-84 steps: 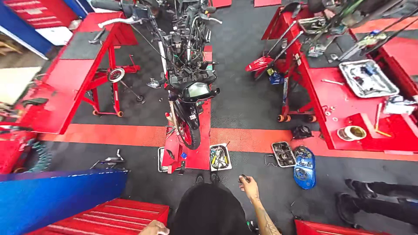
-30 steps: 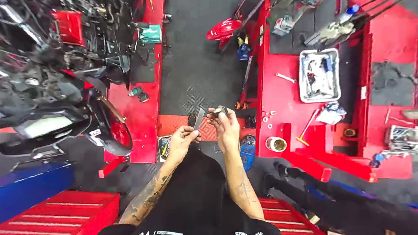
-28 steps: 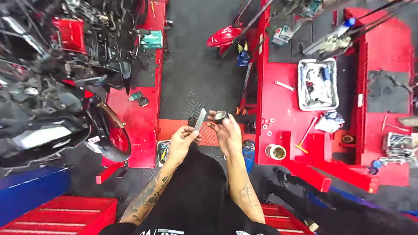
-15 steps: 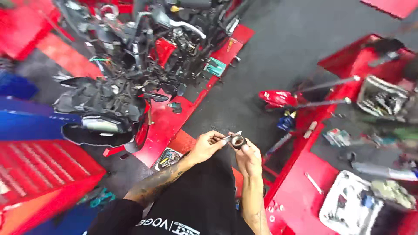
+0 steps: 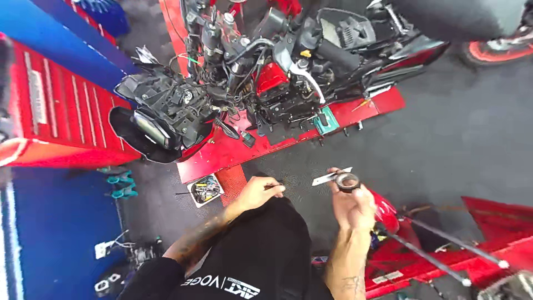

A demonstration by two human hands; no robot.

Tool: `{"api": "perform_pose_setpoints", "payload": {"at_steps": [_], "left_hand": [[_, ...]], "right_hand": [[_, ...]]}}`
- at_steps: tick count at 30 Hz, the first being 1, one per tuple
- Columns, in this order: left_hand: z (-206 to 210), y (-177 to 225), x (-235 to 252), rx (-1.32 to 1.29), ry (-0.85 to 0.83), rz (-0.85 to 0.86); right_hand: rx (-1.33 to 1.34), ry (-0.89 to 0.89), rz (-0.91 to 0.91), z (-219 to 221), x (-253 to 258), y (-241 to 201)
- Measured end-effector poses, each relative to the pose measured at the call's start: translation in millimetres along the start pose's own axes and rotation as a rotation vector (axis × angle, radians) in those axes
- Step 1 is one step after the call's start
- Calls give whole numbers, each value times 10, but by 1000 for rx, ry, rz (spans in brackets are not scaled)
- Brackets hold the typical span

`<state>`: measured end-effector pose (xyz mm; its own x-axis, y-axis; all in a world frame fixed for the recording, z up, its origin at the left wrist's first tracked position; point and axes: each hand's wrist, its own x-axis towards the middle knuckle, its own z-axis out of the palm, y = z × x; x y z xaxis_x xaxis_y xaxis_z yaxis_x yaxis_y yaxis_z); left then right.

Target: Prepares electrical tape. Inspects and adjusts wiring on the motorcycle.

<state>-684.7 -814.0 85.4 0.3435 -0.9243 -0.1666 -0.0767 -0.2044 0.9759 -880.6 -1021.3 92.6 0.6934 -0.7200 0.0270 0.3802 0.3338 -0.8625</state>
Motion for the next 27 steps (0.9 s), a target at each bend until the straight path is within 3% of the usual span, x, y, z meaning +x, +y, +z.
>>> {"api": "perform_pose_setpoints", "payload": {"at_steps": [3,5,6,7,11,12,13,16,18,20,22,24,27], "left_hand": [[-151,655,-367,-193,-422,6],[-215,1176,-506,-273,-689,200],[-235,1277,-476,-270,-744,297],[-251,1264,-437,-244,-738,310],[-381,410,-158,-18,-594,-45],[-415,407,-174,-7,-595,-70],[-473,612,-200,-9,-602,-30],[-684,1359,-211,-130,-728,297],[-741,1120,-127,-122,-701,227],[-881,520,-4,76,-641,-65],[-1051,347,19,369,-615,-279],[-1325,639,152,543,-395,-131],[-1524,999,369,422,47,28]], "right_hand": [[-28,-43,2,-277,305,-305],[-30,-98,25,-372,466,-429],[-34,-122,35,-394,539,-441],[-33,-132,51,-405,573,-416],[28,-84,123,-253,742,-147],[48,-71,148,-195,743,-84],[61,-66,168,-123,771,-28],[74,-73,186,146,871,128],[90,-107,195,274,1008,166],[104,-141,190,410,1144,230],[101,-178,195,530,1160,249],[71,-228,172,642,1309,258],[37,-294,177,798,1345,266]]}}
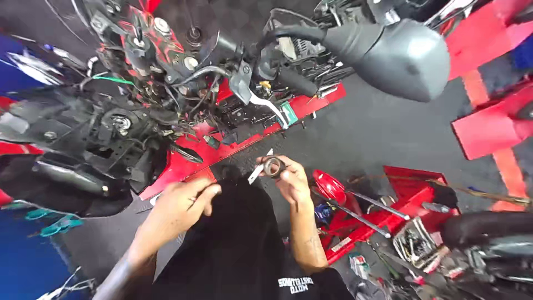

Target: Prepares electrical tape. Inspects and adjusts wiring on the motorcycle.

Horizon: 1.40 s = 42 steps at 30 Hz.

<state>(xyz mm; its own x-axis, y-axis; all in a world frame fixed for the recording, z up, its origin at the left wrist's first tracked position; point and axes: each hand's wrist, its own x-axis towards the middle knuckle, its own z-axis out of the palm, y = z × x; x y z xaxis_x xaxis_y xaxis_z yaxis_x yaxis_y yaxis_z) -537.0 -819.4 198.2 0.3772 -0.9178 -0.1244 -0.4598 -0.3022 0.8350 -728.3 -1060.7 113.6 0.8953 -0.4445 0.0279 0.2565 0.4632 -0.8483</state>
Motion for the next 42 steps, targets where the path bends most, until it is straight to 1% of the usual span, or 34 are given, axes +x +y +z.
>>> {"api": "perform_pose_setpoints", "payload": {"at_steps": [1,4,6,9,12,14,15,16,18,19,20,21,23,26,29,32,34,36,38,40,42], "left_hand": [[-40,-27,159,-56,36,4],[168,-180,497,-422,-123,12],[373,-215,598,-608,-161,8],[517,-263,673,-727,-169,-6],[485,-340,732,-749,-217,-83],[449,-393,725,-754,-185,-121],[436,-420,708,-751,-106,-118],[450,-435,688,-729,30,-99],[526,-426,696,-620,427,-31],[552,-391,738,-572,623,4],[582,-335,775,-524,782,42],[604,-275,833,-483,902,96],[631,-179,955,-429,1016,215],[666,-180,1115,-354,1096,316],[674,-190,1137,-302,1202,301],[627,-231,1215,-311,1294,301],[635,-235,1205,-346,1316,269],[591,-226,1168,-425,1280,193],[480,-199,1084,-570,1134,26],[378,-189,1031,-759,977,-130],[374,-189,1006,-809,895,-180]], "right_hand": [[-10,-29,-11,41,77,11],[-60,-98,-24,193,191,-13],[-109,-135,-36,265,278,-59],[-160,-194,-48,275,428,-115],[-198,-248,-28,220,578,-128],[-205,-279,-8,217,689,-140],[-208,-283,-10,223,761,-144],[-206,-274,-14,223,825,-153],[-153,-218,10,231,934,-144],[-99,-180,54,254,981,-114],[-38,-143,115,289,1000,-63],[19,-119,170,330,1025,4],[92,-94,221,447,1079,143],[132,-101,252,616,1186,218],[74,-117,260,770,1176,221],[-67,-166,210,844,1204,228],[-167,-215,208,807,1180,233],[-305,-312,167,686,1189,206],[-430,-384,27,512,1197,151],[-458,-468,-101,366,1241,68],[-481,-593,-130,305,1285,-27]]}}
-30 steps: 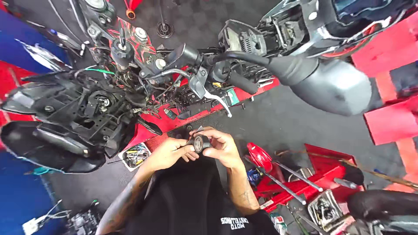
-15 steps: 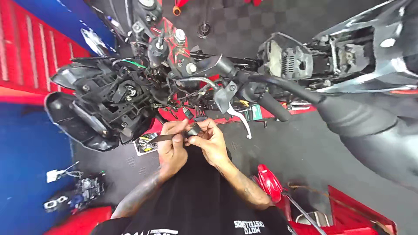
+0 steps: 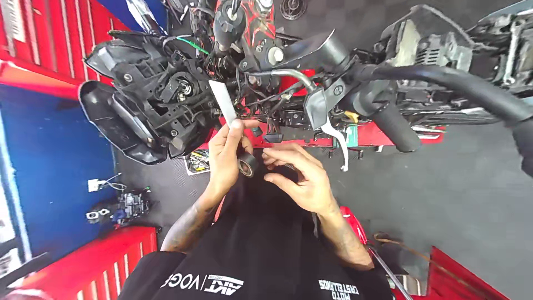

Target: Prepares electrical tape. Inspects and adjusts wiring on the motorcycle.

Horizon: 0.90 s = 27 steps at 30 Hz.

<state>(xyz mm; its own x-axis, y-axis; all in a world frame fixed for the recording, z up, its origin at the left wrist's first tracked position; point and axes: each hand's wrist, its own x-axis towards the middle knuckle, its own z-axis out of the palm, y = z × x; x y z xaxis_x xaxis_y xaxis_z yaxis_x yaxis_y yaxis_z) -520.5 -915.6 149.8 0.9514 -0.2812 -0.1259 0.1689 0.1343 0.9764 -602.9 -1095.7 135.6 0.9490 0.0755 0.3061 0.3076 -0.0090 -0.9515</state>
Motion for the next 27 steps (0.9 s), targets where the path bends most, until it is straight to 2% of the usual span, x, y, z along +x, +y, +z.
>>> {"api": "perform_pose_setpoints", "payload": {"at_steps": [2,4,14,19,23,25,27], "left_hand": [[21,-21,-1,35,-55,-6],[43,-49,-10,70,-78,1],[103,-174,-7,111,-83,-69],[114,-151,-29,202,-106,-39],[198,-227,-83,347,-89,32],[248,-361,-110,259,-48,18],[330,-486,-137,63,-19,-128]], "right_hand": [[-64,-104,-12,-53,43,-40],[-105,-136,-24,-61,55,-57],[-127,-64,-40,-78,4,-7],[-288,-14,-54,-111,-45,43],[-313,38,-101,-88,-118,79],[-375,104,-138,-41,-170,85],[-443,179,-161,-7,-214,127]]}}
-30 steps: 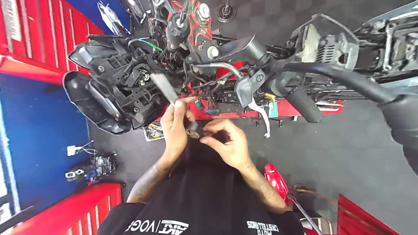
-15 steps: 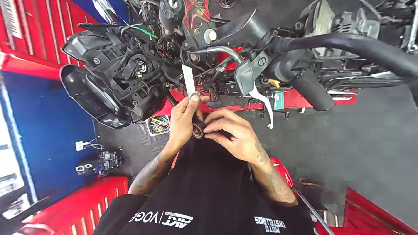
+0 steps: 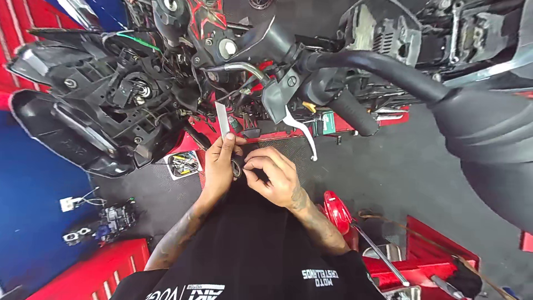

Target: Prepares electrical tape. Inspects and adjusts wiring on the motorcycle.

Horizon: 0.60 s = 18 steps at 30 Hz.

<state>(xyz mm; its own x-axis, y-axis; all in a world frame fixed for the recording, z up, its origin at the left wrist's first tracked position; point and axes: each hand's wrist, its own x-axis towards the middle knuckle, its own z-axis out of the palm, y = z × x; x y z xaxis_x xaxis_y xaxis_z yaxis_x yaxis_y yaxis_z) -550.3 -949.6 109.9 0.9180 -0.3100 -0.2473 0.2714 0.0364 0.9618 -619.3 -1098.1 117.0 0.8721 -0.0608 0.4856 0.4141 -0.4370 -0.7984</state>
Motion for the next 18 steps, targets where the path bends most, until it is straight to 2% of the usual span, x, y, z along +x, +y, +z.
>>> {"api": "perform_pose_setpoints", "payload": {"at_steps": [3,6,13,18], "left_hand": [[167,-58,-23,-282,-5,-332],[283,-47,35,-465,32,-546],[512,-27,140,-729,162,-688],[534,109,151,-873,171,-697]], "right_hand": [[-64,61,-4,-27,-88,83],[-79,127,18,-129,-146,116],[-162,251,71,-417,-115,183],[-160,309,99,-505,35,174]]}}
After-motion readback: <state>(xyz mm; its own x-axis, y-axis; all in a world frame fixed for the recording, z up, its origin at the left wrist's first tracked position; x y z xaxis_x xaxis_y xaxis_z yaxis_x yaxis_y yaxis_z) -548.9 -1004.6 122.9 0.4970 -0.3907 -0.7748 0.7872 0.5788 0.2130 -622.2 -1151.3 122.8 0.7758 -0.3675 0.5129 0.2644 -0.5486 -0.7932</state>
